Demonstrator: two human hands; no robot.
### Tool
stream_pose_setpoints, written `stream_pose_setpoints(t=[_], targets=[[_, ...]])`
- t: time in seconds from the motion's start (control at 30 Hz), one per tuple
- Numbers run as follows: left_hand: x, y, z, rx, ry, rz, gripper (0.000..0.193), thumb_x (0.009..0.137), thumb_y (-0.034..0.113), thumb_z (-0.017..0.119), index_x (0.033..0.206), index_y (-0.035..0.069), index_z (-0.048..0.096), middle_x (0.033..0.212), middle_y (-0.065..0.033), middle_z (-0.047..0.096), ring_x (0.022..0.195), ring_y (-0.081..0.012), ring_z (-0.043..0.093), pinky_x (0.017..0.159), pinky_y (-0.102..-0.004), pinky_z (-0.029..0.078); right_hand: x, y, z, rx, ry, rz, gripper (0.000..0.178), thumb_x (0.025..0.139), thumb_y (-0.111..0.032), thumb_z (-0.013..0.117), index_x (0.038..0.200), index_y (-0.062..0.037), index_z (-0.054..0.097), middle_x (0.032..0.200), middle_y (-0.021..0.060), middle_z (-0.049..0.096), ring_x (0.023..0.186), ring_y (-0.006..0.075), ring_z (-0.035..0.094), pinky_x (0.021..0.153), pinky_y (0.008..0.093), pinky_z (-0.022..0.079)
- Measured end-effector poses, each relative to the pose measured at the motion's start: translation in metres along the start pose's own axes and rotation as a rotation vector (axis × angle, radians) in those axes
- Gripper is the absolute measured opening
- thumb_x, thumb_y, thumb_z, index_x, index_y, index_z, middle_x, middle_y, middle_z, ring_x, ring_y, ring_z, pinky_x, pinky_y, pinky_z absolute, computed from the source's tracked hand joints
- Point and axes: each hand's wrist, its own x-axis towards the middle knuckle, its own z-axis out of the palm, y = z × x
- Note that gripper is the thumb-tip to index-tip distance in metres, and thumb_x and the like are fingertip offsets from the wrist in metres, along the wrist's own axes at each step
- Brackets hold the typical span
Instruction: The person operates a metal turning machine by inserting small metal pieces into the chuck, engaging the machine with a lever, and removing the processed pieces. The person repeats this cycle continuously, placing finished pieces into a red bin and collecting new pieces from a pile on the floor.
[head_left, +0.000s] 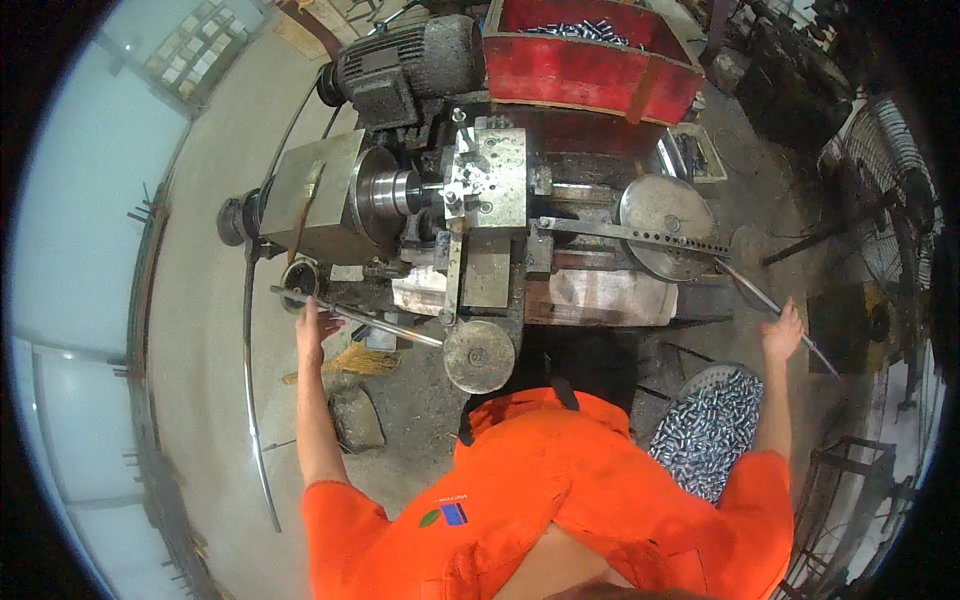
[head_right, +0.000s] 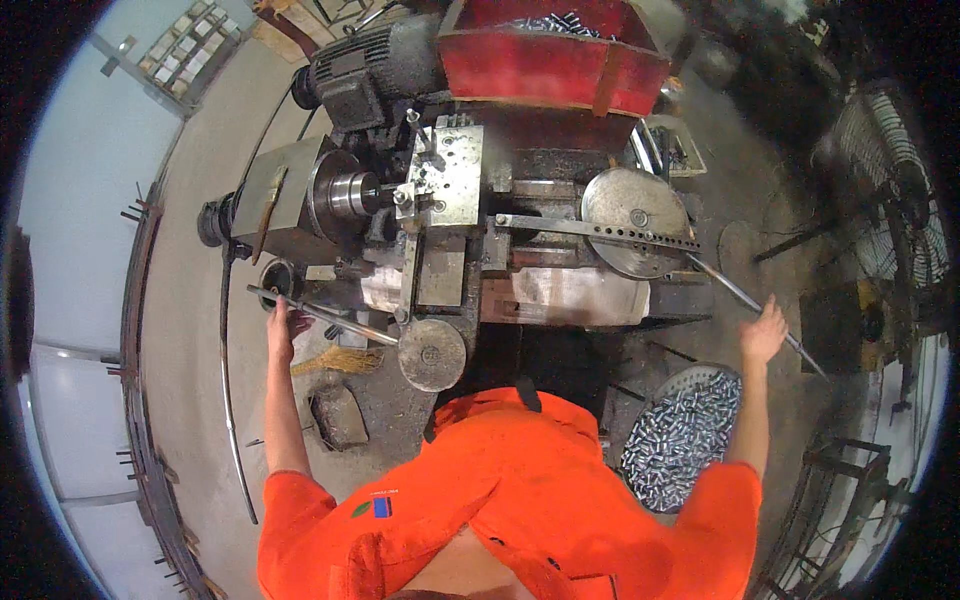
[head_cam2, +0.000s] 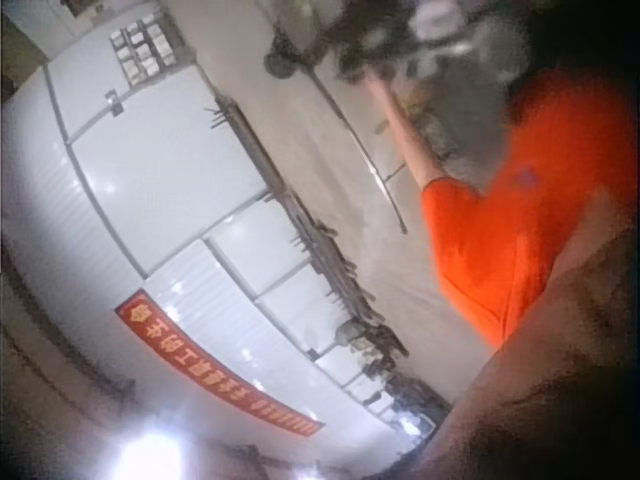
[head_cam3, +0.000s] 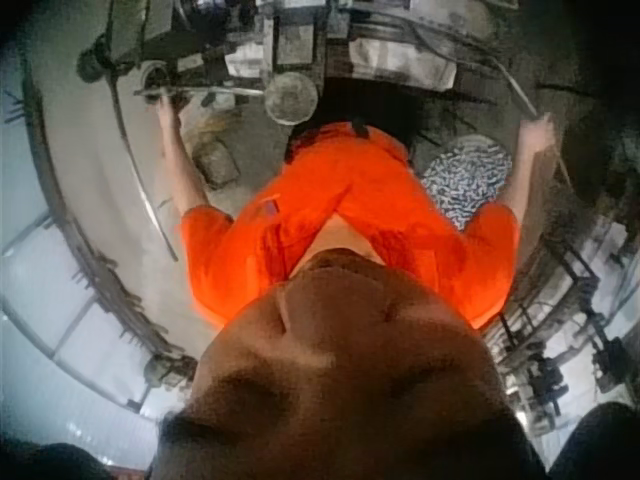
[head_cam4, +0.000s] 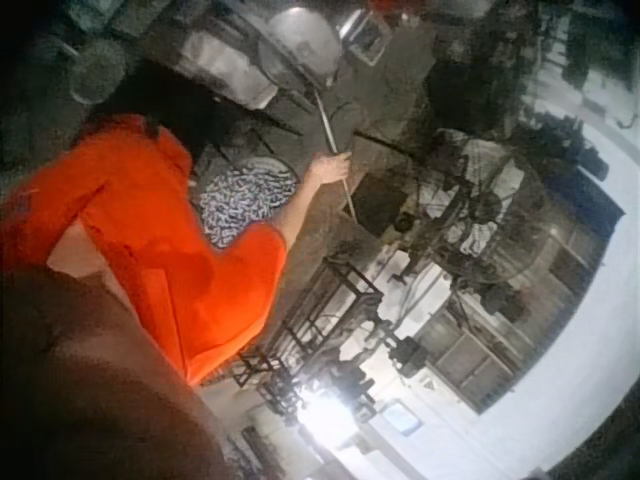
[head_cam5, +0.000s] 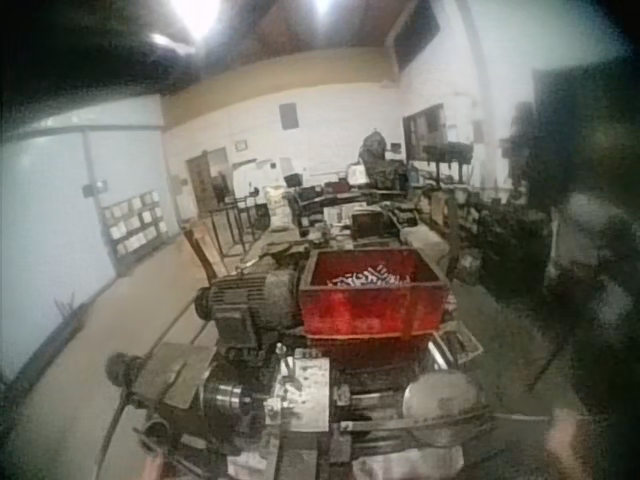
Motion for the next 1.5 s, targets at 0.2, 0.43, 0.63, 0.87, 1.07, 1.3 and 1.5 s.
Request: stream_pose_setpoints(t=[0.2,0.43,0.63,0.87,1.07,1.3,1.5], targets=[[0.017,-0.087,-0.030,0.997,-0.056,0.306,0.066,0.083,0.055,0.054,0.114,-0.003,0.054,0.084,-0.0165,0.066,0.077,-0.0279,0.066,0.069,-0.0400,0.051,-0.086,-0.050,-0.017,0.420,0.127,-0.123,0.078,0.061,-0.015,0.060,0.135,-0.0039,0.039,0.135,0.0231,0.041,0.124,0.0402,0.039,0.102,0.0423,0.035],[0.012,-0.156,0.051,1.308,0.283,0.136,0.049,0.082,0.050,0.055,0.078,0.002,0.063,0.084,-0.0223,0.064,0.081,-0.0402,0.062,0.070,-0.0473,0.050,-0.151,-0.071,0.007,0.588,-0.303,-0.058,0.054,0.058,-0.013,0.060,0.110,-0.0001,0.060,0.121,0.0219,0.054,0.109,0.0367,0.054,0.093,0.0376,0.043],[0.020,-0.145,0.027,1.466,-0.168,0.116,0.050,0.082,0.047,0.056,0.102,0.001,0.057,0.098,-0.0222,0.063,0.090,-0.0390,0.062,0.077,-0.0456,0.050,-0.126,-0.104,-0.046,0.761,-0.269,-0.138,0.043,0.059,-0.008,0.057,0.100,0.0009,0.064,0.108,0.0185,0.062,0.089,0.0319,0.062,0.079,0.0352,0.049],[0.005,-0.145,0.025,1.290,-0.011,0.095,0.046,0.080,0.042,0.061,0.104,0.003,0.058,0.100,-0.0211,0.063,0.094,-0.0369,0.061,0.079,-0.0447,0.049,-0.028,-0.172,-0.121,0.906,-0.255,-0.259,0.039,0.061,-0.007,0.057,0.099,-0.0006,0.066,0.084,0.0173,0.066,0.075,0.0267,0.065,0.070,0.0328,0.051],[-0.010,-0.063,-0.038,0.881,-0.133,0.023,0.038,0.081,0.028,0.062,0.111,0.004,0.060,0.091,-0.0217,0.065,0.078,-0.0296,0.065,0.069,-0.0394,0.050,0.020,-0.354,-0.228,1.092,-0.183,-0.872,0.040,0.060,-0.015,0.060,0.097,-0.0026,0.067,0.088,0.0160,0.066,0.080,0.0330,0.063,0.074,0.0378,0.050],[-0.088,0.070,-0.162,0.968,0.625,0.518,0.030,0.089,0.030,0.055,0.103,0.005,0.064,0.071,-0.0131,0.065,0.066,-0.0244,0.064,0.062,-0.0363,0.049,0.012,-0.539,-0.253,0.759,-0.275,-1.152,0.029,0.056,-0.019,0.059,0.077,-0.0026,0.069,0.084,0.0202,0.065,0.082,0.0370,0.062,0.076,0.0393,0.051],[-0.120,0.008,-0.174,0.947,0.628,-0.075,0.070,0.091,0.060,0.028,0.079,0.003,0.067,0.063,-0.0128,0.061,0.065,-0.0306,0.063,0.067,-0.0427,0.046,0.005,-0.559,-0.247,0.771,-0.217,-1.178,0.020,0.052,-0.016,0.055,0.061,-0.0020,0.066,0.066,0.0236,0.060,0.069,0.0390,0.062,0.069,0.0411,0.052]])
